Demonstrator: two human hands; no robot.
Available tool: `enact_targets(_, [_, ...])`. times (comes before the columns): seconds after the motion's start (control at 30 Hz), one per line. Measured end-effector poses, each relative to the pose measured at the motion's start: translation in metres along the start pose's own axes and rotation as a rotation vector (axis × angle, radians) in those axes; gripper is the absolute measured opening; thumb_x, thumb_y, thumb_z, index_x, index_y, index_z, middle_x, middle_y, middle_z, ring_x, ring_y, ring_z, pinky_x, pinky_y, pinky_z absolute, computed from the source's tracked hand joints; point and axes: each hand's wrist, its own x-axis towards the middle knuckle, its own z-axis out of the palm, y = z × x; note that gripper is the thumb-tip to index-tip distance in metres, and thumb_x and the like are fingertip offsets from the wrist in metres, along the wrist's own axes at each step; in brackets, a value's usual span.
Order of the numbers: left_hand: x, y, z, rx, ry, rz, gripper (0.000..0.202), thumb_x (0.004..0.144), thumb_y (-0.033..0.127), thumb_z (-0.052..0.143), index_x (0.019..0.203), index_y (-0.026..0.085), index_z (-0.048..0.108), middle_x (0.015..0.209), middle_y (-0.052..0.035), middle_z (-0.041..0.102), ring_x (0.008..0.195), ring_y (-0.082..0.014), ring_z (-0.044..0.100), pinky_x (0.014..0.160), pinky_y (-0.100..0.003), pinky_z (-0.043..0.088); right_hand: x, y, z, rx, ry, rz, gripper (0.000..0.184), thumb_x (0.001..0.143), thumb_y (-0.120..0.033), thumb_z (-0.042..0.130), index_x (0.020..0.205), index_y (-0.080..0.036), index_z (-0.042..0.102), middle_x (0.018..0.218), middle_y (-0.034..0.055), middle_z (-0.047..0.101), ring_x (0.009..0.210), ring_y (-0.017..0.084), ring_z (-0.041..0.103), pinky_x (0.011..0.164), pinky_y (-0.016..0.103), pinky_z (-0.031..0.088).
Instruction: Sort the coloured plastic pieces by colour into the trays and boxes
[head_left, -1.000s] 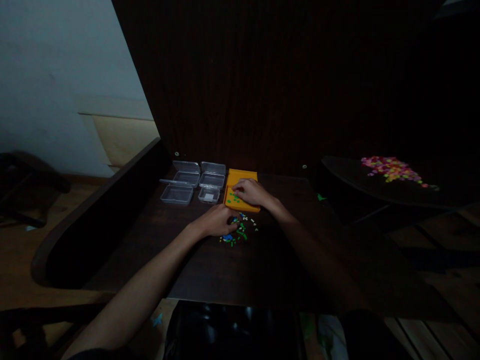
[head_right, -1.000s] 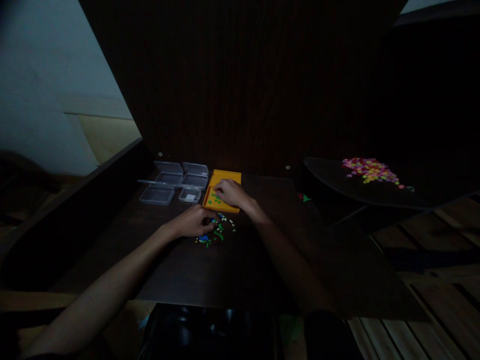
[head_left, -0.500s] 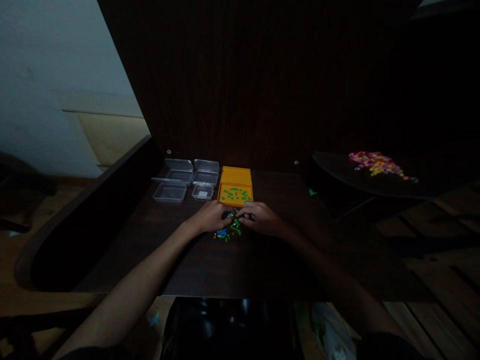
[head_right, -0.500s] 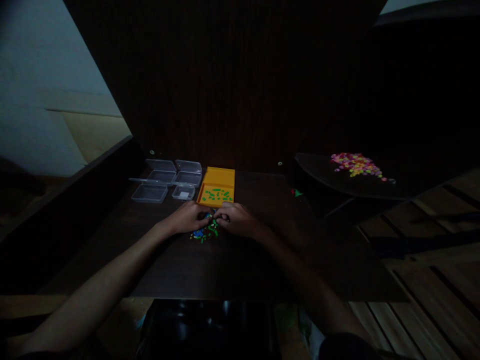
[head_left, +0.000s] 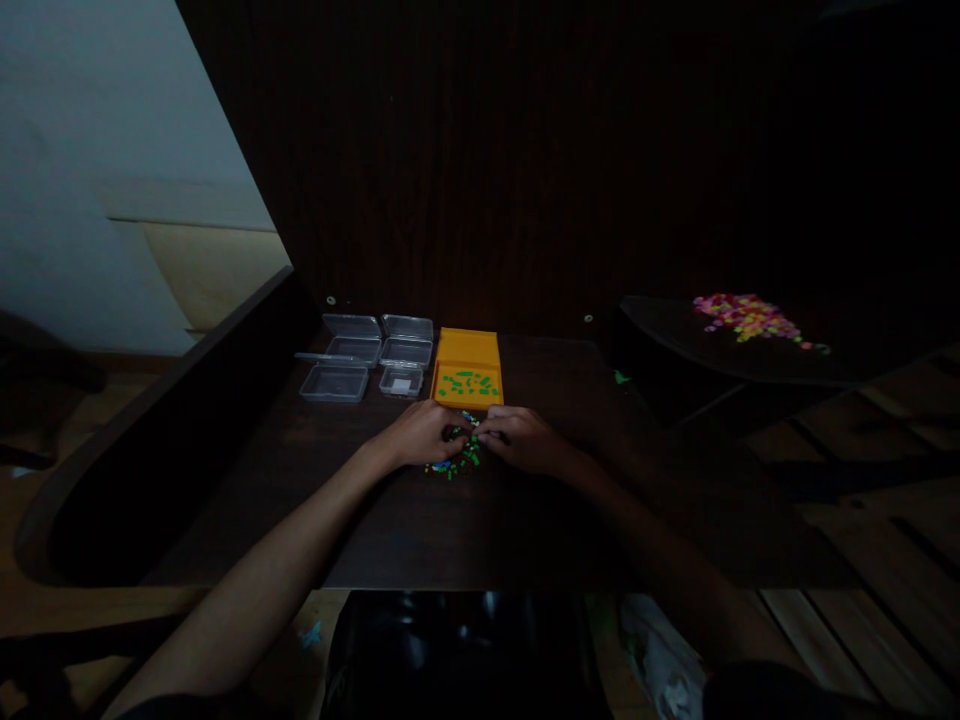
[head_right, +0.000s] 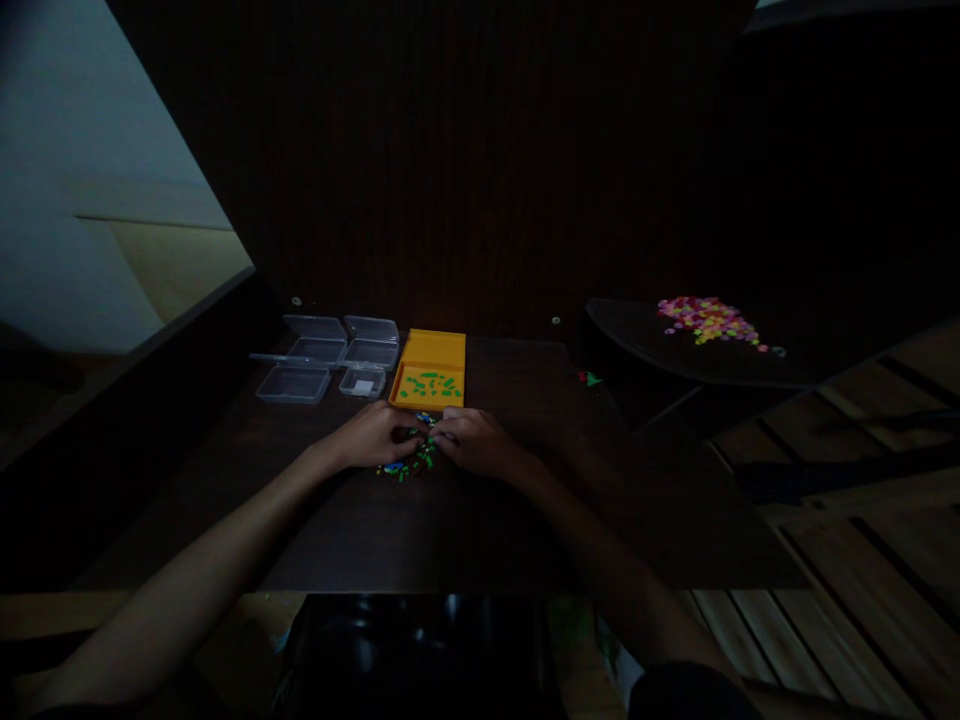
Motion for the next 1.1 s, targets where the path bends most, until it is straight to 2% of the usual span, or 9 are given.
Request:
enact_targets(0.13, [-0.001,0.0,0.0,-0.005,-0.01,0.032,0.028,0.085,0.025,0.057,0.105,0.027,0.077,0.084,-0.0036,0.077,0.073,-0.0182,0.069,0.065,-0.025,0.046,-0.001,0.002,-0.005,0.016,-0.032,-0.002,0.017,0.09,-0.016,0.059,0.098,-0.018,0.074,0.086,0.004,0.065,0.077,0.014,0.058,0.07,0.025,0.041])
enact_targets(0.3, [-0.001,0.002,-0.001,0.038,-0.028,0.006,0.024,0.085,0.027,0.056,0.094,0.024,0.078,0.075,-0.0037,0.075,0.063,-0.017,0.065,0.059,-0.025,0.041,-0.002,0.001,-0.01,-0.014,-0.062,-0.004,0.017,0.088,-0.014,0.059,0.095,-0.019,0.074,0.085,0.0035,0.063,0.075,0.014,0.056,0.069,0.025,0.039])
enact_targets(0.43, [-0.001,0.004,-0.002,0.033,-0.008,0.011,0.028,0.086,0.024,0.055,0.104,0.027,0.076,0.084,-0.0036,0.077,0.069,-0.0176,0.068,0.063,-0.024,0.043,-0.003,0.001,-0.011,-0.025,-0.079,0.025,0.023,0.086,-0.011,0.058,0.099,-0.019,0.075,0.085,0.0032,0.063,0.076,0.014,0.056,0.069,0.025,0.038])
enact_targets(0.57, [-0.001,0.006,-0.004,0.072,-0.037,0.037,0.03,0.089,0.024,0.051,0.105,0.028,0.076,0.081,-0.0032,0.077,0.071,-0.0183,0.07,0.063,-0.025,0.044,-0.003,0.0,-0.011,-0.036,-0.115,0.031,0.031,0.084,-0.009,0.057,0.106,-0.023,0.075,0.085,0.0019,0.062,0.076,0.014,0.055,0.068,0.025,0.037])
enact_targets(0.73, [-0.001,0.005,-0.002,0.072,-0.005,0.009,0.028,0.088,0.025,0.053,0.105,0.027,0.075,0.086,-0.0038,0.077,0.076,-0.02,0.071,0.067,-0.026,0.047,-0.002,0.003,-0.014,-0.025,-0.132,0.025,0.025,0.086,-0.01,0.056,0.099,-0.02,0.074,0.087,0.0027,0.063,0.079,0.014,0.056,0.071,0.025,0.039])
enact_targets(0.93, [0.0,0.004,-0.001,0.071,-0.011,-0.037,0.02,0.088,0.031,0.058,0.097,0.024,0.075,0.08,-0.0042,0.075,0.073,-0.0198,0.069,0.067,-0.026,0.047,-0.001,0.009,-0.022,0.031,0.003,0.017,0.023,0.085,-0.01,0.057,0.101,-0.018,0.072,0.08,0.0015,0.06,0.071,0.013,0.054,0.067,0.024,0.039])
enact_targets(1.1, [0.002,0.002,0.001,0.068,-0.012,-0.057,0.021,0.089,0.032,0.059,0.098,0.022,0.074,0.087,-0.0068,0.075,0.08,-0.0222,0.07,0.071,-0.028,0.049,-0.002,0.014,-0.031,0.003,0.115,0.019,0.019,0.086,-0.012,0.056,0.095,-0.017,0.072,0.078,0.0021,0.059,0.069,0.013,0.053,0.066,0.024,0.039])
